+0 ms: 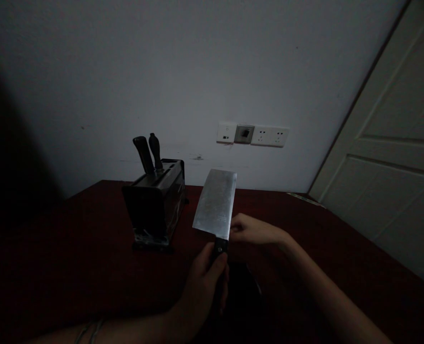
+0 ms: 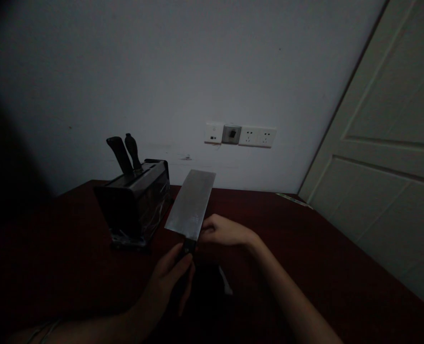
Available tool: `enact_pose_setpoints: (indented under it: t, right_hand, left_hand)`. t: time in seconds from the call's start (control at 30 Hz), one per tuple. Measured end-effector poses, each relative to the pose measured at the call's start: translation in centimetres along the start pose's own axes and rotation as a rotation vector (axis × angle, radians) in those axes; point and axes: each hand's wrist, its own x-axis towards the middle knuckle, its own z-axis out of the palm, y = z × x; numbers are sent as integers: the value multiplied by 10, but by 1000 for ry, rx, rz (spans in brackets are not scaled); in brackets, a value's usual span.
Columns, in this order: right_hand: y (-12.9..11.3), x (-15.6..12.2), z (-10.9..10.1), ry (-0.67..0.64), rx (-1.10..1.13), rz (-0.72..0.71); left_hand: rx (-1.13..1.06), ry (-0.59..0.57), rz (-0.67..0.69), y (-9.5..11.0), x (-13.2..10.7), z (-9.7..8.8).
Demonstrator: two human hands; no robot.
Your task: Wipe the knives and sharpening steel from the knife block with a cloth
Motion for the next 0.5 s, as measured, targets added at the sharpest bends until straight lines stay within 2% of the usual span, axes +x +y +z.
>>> enact_pose_setpoints:
  t: [0.1,0.17,0.3,0.5]
  right_hand:
    - [-3,-12,-17,50,279,31]
    - [-3,-16,-23,97,364,51]
    - [-5,-17,-22,135,366,89]
    - [-15,-15,-4,132,324,151]
  left_hand:
    - [10,19,20,1,4,-1]
    - [4,24,29,2,6,-1]
    - [1,13,43,3,10,-4]
    - [4,-26,45,8,8,-6]
